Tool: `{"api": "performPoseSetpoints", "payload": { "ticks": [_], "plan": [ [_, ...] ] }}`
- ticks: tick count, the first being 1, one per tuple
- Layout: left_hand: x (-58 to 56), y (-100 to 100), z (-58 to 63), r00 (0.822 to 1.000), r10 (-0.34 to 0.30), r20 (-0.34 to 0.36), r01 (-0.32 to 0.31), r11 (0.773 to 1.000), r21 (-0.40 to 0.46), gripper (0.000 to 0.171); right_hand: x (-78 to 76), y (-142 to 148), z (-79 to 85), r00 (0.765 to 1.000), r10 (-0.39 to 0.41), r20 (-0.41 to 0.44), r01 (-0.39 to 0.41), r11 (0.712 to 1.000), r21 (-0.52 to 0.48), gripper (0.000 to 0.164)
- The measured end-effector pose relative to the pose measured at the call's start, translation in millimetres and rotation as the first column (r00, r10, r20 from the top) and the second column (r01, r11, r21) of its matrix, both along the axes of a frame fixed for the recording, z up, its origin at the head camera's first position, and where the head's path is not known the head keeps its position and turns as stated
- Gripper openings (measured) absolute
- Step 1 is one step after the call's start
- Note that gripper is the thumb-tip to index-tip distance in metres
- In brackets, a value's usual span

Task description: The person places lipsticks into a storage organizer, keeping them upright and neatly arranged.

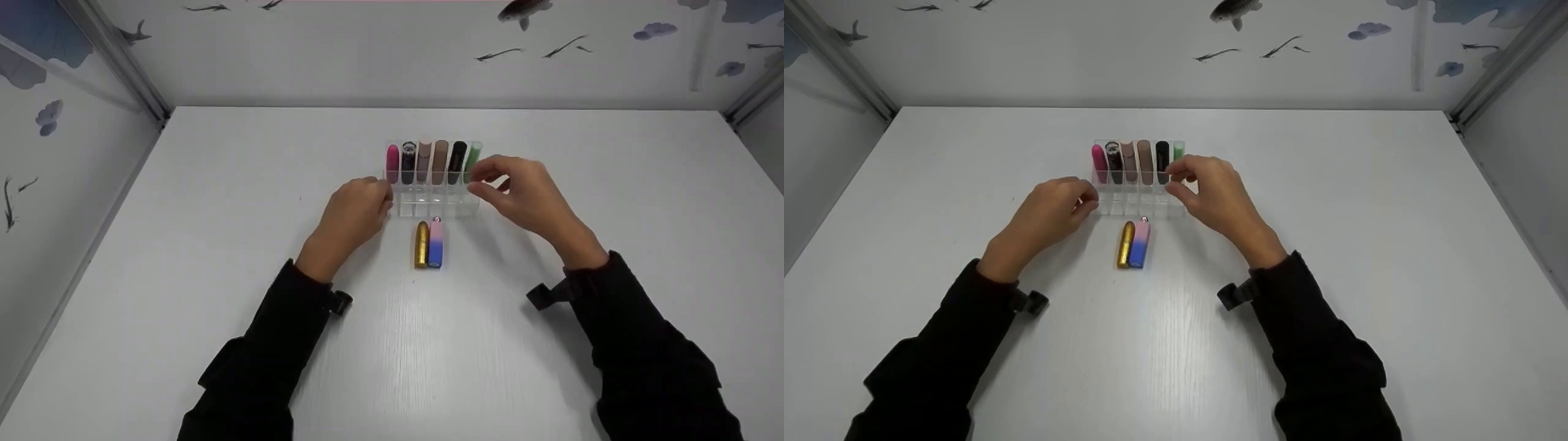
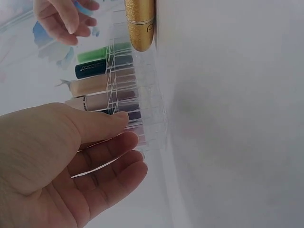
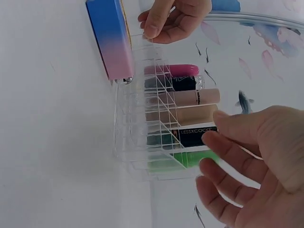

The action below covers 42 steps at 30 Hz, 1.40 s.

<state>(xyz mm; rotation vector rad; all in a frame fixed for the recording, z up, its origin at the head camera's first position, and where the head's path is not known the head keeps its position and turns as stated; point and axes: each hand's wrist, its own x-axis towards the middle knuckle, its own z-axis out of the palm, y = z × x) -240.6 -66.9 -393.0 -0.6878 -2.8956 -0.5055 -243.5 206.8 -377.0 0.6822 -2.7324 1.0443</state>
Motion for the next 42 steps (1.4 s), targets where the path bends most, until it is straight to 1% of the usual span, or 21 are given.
{"api": "performPoseSetpoints", "payload": {
  "ticks": [3, 5, 8, 12, 18, 22, 24, 32, 35, 39, 42],
  "plan": [
    [0.2, 0, 0.5, 1.0, 0.0, 0.0, 0.0, 1.0, 0.0, 0.013, 2.7, -4, 0.3, 0.991, 0.123, -0.052, -0.123, 0.992, -0.006, 0.021],
    [0.4, 1, 0.9, 1.0, 0.004, 0.006, -0.004, 1.0, -0.005, 0.013, 4.5, -7, 1.0, 0.978, 0.203, -0.051, -0.203, 0.979, -0.002, 0.024],
    [0.6, 1, 1.5, 1.0, 0.015, 0.019, -0.014, 1.0, -0.02, 0.013, 6.4, -11, 1.0, 0.952, 0.305, 0.006, -0.305, 0.952, 0.012, 0.028],
    [0.7, 2, 2.3, 0.999, 0.027, 0.038, -0.025, 0.999, -0.039, 0.014, 7.7, -16, -1.2, 0.922, 0.372, 0.105, -0.379, 0.924, 0.054, 0.031],
    [1.3, 3, 3.2, 0.997, 0.034, 0.063, -0.031, 0.999, -0.045, 0.016, 7.4, -19, -9.7, 0.891, 0.413, 0.187, -0.433, 0.898, 0.081, 0.033],
    [1.3, 2, 4.2, 0.997, 0.027, 0.074, -0.025, 0.999, -0.033, 0.018, 6.6, -21, -15.0, 0.87, 0.442, 0.217, -0.471, 0.877, 0.1, 0.033],
    [1.1, 2, 4.6, 0.997, 0.026, 0.078, -0.023, 0.999, -0.031, 0.018, 6.3, -22, -17.1, 0.863, 0.453, 0.222, -0.484, 0.868, 0.109, 0.034],
    [0.8, 2, 4.9, 0.996, 0.029, 0.081, -0.027, 0.999, -0.024, 0.017, 6.2, -20, -20.3, 0.853, 0.475, 0.215, -0.508, 0.85, 0.138, 0.032],
    [0.6, 2, 4.1, 0.997, 0.028, 0.076, -0.027, 0.999, -0.02, 0.016, 7.0, -20, -19.4, 0.856, 0.469, 0.218, -0.504, 0.851, 0.151, 0.031],
    [-0.1, 1, 2.5, 0.997, 0.023, 0.067, -0.022, 1.0, -0.014, 0.015, 8.0, -19, -18.1, 0.867, 0.441, 0.232, -0.483, 0.857, 0.179, 0.029],
    [-0.4, 1, 1.6, 0.998, 0.022, 0.066, -0.021, 1.0, -0.014, 0.015, 7.9, -19, -17.8, 0.868, 0.429, 0.25, -0.479, 0.856, 0.194, 0.027]
  ]
}}
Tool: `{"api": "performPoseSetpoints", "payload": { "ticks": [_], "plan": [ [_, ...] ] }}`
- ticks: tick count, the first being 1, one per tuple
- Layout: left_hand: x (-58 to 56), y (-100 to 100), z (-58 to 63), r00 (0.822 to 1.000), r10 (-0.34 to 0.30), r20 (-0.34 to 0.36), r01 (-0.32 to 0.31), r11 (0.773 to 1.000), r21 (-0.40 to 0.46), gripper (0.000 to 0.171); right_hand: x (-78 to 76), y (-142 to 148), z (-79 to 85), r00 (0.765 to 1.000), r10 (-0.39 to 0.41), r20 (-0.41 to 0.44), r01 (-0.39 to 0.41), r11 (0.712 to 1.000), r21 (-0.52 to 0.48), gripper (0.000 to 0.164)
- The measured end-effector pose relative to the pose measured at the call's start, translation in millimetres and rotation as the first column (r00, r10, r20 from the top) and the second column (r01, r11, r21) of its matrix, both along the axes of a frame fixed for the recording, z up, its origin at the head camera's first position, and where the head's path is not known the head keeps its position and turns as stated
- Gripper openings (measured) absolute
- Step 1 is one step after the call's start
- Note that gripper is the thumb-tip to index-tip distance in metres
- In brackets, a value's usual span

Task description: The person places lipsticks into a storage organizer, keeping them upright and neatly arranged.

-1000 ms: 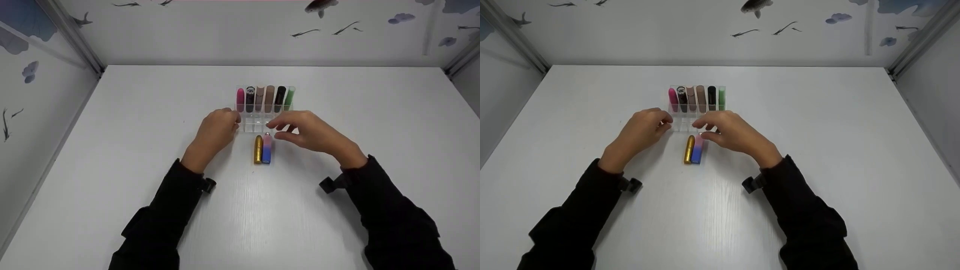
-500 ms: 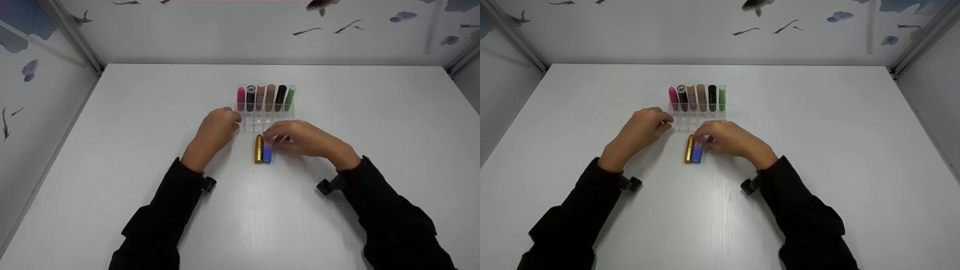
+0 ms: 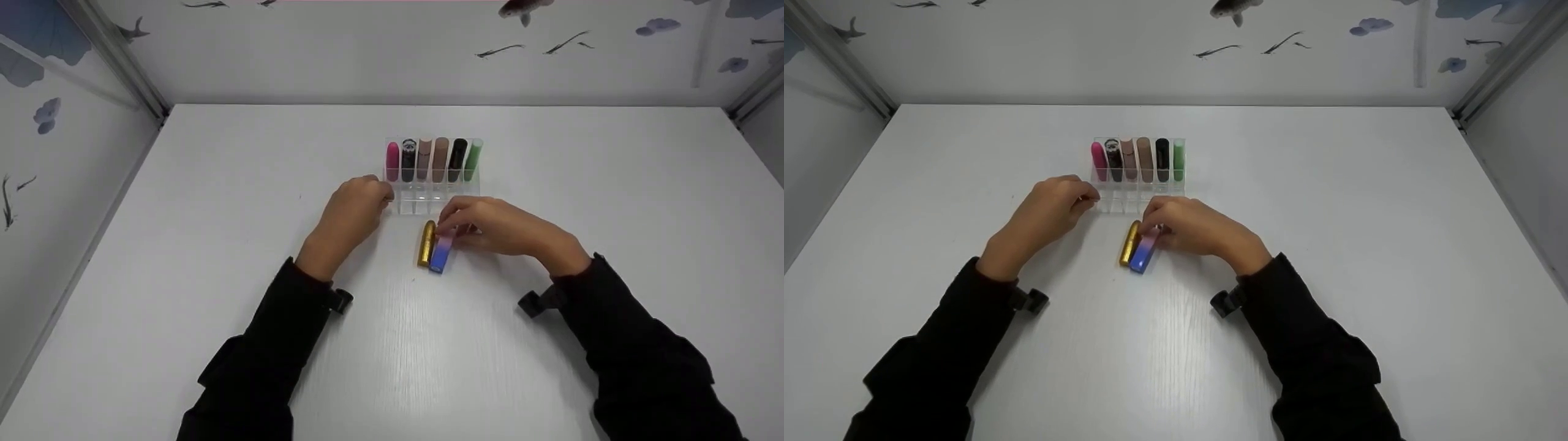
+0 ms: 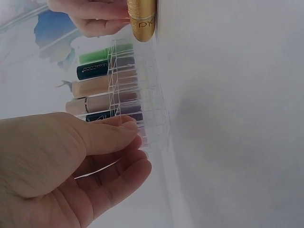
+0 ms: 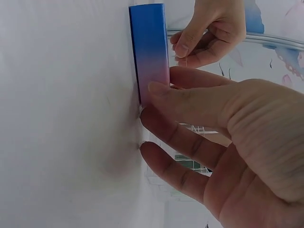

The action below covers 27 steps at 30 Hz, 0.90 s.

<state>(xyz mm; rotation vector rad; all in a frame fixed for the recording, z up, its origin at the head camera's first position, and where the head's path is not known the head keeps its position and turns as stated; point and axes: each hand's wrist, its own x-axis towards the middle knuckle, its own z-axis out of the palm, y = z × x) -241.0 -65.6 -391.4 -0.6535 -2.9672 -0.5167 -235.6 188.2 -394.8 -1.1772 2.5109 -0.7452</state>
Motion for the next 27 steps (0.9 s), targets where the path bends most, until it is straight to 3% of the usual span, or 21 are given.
{"api": "performPoseSetpoints", "payload": {
  "ticks": [18, 27],
  "plan": [
    [0.3, -0.6, 1.0, 1.0, -0.002, -0.001, 0.002, 1.0, 0.01, 0.014, -3.2, 5.0, -0.2, 0.998, 0.064, -0.013, -0.064, 0.998, 0.029, 0.027],
    [-0.3, -0.5, 0.3, 1.0, 0.005, 0.017, -0.005, 1.0, 0.009, 0.015, -3.7, 5.1, -0.3, 0.999, 0.051, 0.008, -0.051, 0.998, 0.042, 0.027]
  ]
}}
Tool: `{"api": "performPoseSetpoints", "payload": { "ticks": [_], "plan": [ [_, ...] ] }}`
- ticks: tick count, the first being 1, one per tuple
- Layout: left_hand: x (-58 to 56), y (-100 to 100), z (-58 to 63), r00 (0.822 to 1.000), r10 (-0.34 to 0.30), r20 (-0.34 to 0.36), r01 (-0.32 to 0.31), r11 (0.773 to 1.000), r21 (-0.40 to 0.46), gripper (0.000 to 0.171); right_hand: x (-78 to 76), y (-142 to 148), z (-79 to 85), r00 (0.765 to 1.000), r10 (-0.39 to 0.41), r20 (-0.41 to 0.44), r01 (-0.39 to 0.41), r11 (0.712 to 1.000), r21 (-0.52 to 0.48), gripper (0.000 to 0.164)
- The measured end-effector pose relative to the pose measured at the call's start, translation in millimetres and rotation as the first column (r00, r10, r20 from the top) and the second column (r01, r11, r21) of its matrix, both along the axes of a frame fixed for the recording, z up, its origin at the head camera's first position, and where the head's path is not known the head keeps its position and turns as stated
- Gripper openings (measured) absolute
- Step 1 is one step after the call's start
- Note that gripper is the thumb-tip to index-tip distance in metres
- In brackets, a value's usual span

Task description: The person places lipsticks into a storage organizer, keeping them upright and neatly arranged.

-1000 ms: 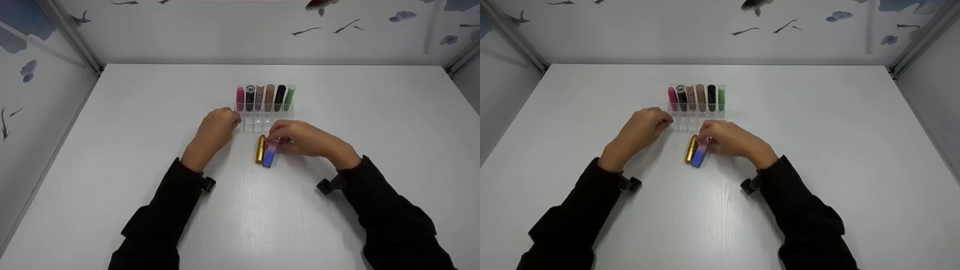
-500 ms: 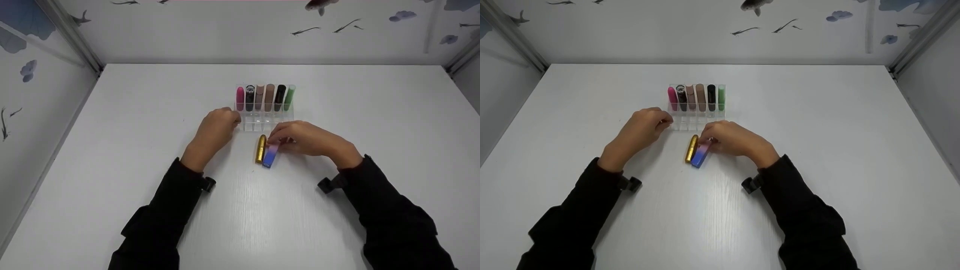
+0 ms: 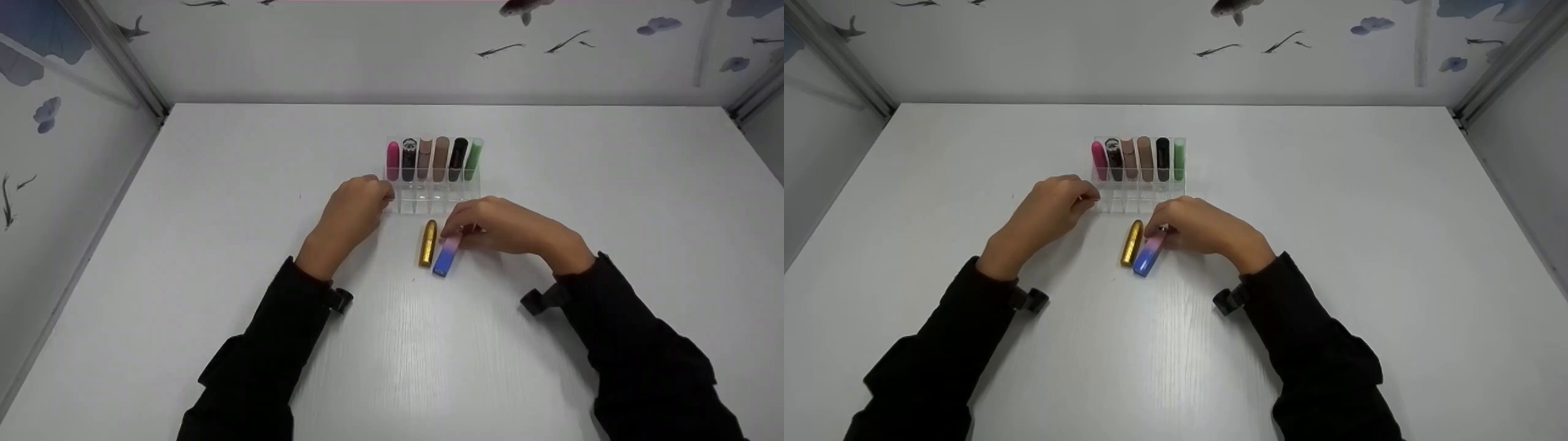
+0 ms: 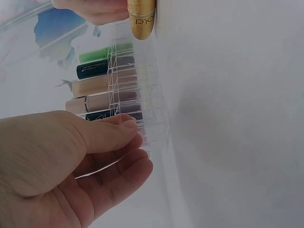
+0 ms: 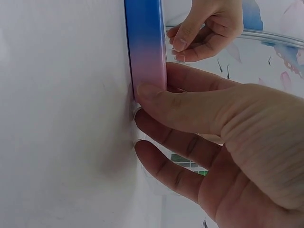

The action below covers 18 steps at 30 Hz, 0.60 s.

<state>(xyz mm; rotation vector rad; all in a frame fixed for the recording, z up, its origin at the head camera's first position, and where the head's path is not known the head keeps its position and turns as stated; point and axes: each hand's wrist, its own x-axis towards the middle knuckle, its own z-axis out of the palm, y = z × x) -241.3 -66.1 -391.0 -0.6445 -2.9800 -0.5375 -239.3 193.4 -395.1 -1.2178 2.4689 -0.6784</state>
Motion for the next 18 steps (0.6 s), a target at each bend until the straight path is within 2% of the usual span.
{"api": "performPoseSetpoints", "payload": {
  "ticks": [9, 18],
  "plan": [
    [-0.6, -0.1, 0.2, 1.0, 0.003, 0.02, -0.003, 1.0, 0.009, 0.015, -0.7, 1.0, 0.1, 1.0, 0.003, -0.004, -0.003, 1.0, 0.007, 0.027],
    [1.0, 0.4, 1.0, 1.0, 0.001, -0.006, -0.001, 1.0, 0.002, 0.015, -1.3, 2.9, -0.3, 1.0, 0.006, -0.002, -0.006, 1.0, 0.004, 0.026]
  ]
}}
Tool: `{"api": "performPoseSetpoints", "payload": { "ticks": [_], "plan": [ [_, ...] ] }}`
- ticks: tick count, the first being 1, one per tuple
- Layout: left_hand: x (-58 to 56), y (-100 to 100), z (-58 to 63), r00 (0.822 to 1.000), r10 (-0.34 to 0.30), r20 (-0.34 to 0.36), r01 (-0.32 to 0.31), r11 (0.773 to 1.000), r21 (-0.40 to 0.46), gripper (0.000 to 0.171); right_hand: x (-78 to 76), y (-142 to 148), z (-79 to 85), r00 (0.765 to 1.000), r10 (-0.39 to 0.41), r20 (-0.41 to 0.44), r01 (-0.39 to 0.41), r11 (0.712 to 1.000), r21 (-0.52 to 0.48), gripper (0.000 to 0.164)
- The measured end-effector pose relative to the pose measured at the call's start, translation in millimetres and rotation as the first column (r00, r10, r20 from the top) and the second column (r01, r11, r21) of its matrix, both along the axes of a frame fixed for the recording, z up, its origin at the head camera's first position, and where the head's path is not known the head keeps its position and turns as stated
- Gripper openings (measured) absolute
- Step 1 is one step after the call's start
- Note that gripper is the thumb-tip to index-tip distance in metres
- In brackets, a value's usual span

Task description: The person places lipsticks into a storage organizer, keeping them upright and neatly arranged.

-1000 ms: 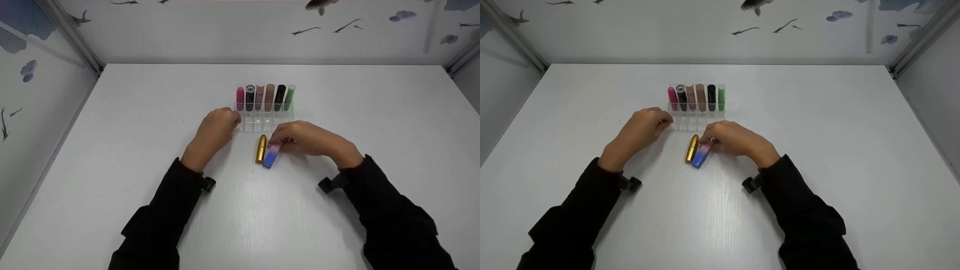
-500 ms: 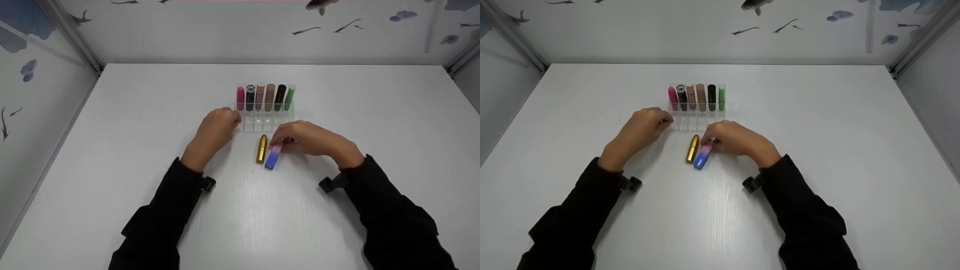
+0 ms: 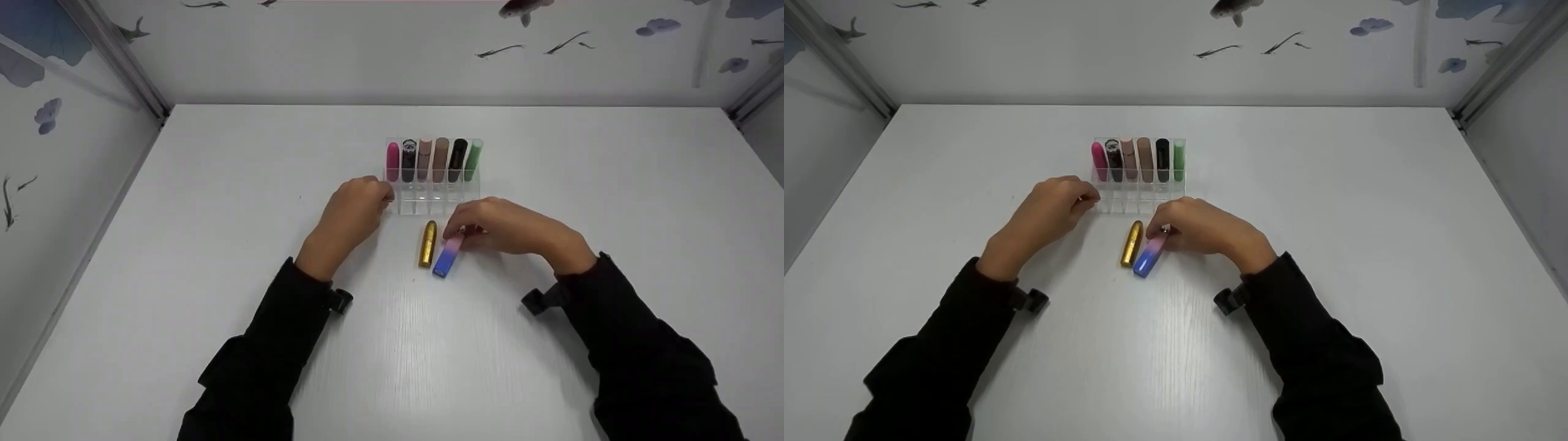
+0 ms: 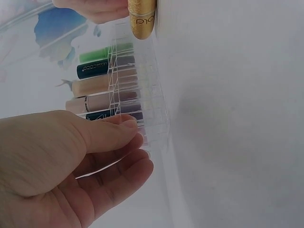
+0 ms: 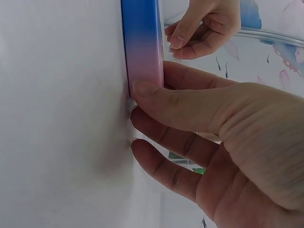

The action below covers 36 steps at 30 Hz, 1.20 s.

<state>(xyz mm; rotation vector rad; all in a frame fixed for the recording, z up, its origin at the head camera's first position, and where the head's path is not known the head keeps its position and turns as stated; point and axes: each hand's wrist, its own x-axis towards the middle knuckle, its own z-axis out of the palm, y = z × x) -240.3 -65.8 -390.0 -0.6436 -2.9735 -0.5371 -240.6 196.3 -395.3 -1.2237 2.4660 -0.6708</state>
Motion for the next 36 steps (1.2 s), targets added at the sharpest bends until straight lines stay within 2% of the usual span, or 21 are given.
{"api": "performPoseSetpoints", "payload": {
  "ticks": [13, 21, 28, 32, 36],
  "plan": [
    [-0.2, 0, -0.2, 1.0, 0.011, 0.014, -0.011, 1.0, -0.001, 0.016, -0.5, 5, 5.0, 0.998, -0.02, 0.057, 0.02, 1.0, 0.001, 0.025],
    [-0.5, 1, 1.5, 1.0, 0.013, 0.016, -0.013, 1.0, -0.013, 0.018, -3.1, 11, 12.4, 0.999, -0.05, 0.006, 0.05, 0.998, -0.049, 0.027],
    [0.2, 1, 5.2, 1.0, 0.017, 0.015, -0.017, 1.0, -0.019, 0.017, -1.8, 14, 18.6, 0.997, -0.069, -0.017, 0.066, 0.986, -0.152, 0.026],
    [1.8, 0, 8.4, 1.0, 0.012, -0.009, -0.012, 1.0, -0.004, 0.016, -1.8, 15, 19.3, 0.991, -0.118, -0.063, 0.106, 0.978, -0.178, 0.025],
    [3.8, -1, 12.8, 0.999, -0.001, -0.053, 0.003, 0.999, 0.033, 0.017, -3.0, 15, 18.2, 0.974, -0.196, -0.116, 0.17, 0.964, -0.202, 0.025]
  ]
}}
